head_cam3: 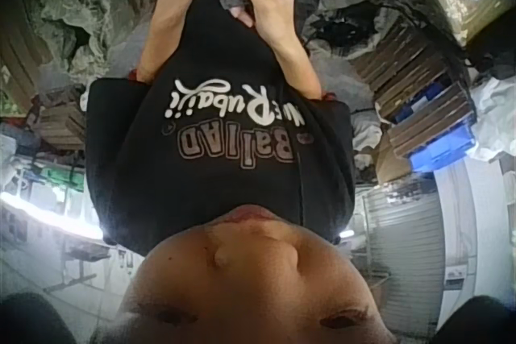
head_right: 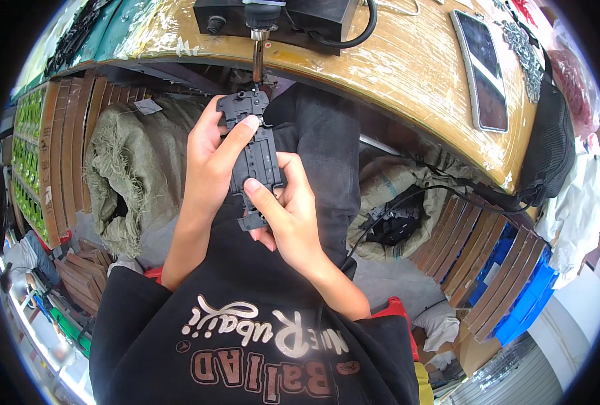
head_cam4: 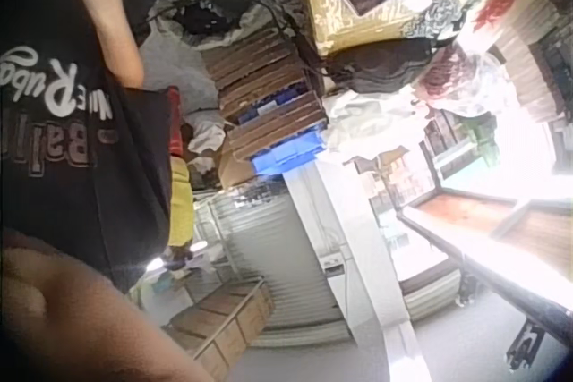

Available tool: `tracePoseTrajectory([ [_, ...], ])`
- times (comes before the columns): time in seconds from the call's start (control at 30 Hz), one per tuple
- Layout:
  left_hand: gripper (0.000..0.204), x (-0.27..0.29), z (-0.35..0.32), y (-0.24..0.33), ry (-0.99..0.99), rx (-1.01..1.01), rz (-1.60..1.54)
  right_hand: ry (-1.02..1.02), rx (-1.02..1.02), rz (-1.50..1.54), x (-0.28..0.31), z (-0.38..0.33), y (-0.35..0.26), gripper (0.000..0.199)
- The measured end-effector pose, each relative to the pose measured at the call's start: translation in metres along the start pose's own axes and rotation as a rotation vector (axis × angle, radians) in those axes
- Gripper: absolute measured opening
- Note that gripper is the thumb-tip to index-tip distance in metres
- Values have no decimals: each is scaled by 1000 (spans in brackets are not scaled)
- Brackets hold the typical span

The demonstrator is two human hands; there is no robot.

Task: Assembling small black plastic parts using a handheld heat tool at a manufacturing workstation.

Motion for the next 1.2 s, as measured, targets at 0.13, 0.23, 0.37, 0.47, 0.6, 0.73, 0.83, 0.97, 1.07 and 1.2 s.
tracePoseTrajectory([
  [0.13,18,0,0,0,4,8,3,-2,4,9,0,0,-1,27],
  [0.23,18,-2,0,1,3,11,1,0,9,16,0,-1,-1,27],
  [0.37,18,-1,0,0,4,9,-11,0,5,23,0,0,-1,27],
  [0.47,18,-1,0,1,13,13,-13,0,-1,40,0,0,-1,27],
  [0.6,18,-1,0,1,10,9,-20,-5,9,38,0,0,-1,26],
  [0.73,18,4,3,-4,10,15,-8,-10,-7,32,1,4,2,25],
  [0.83,17,6,6,-7,22,25,-16,-4,-12,39,2,9,4,25],
  [0.97,16,4,8,-5,28,18,-33,3,-15,24,2,9,1,25],
  [1.07,16,3,10,-4,16,2,-24,8,-11,23,2,9,-2,25],
  [1.2,16,1,10,-1,12,1,-17,11,6,22,1,9,-4,25],
])
Point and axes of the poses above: each hand's wrist, its own z-axis towards the middle knuckle, its own x-axis out of the back of the hand, y = z × x, the point moved 4 cm from there along z, towards the middle knuckle, and after that the axes turned 15 degrees about -z, right-handed, at the moved point
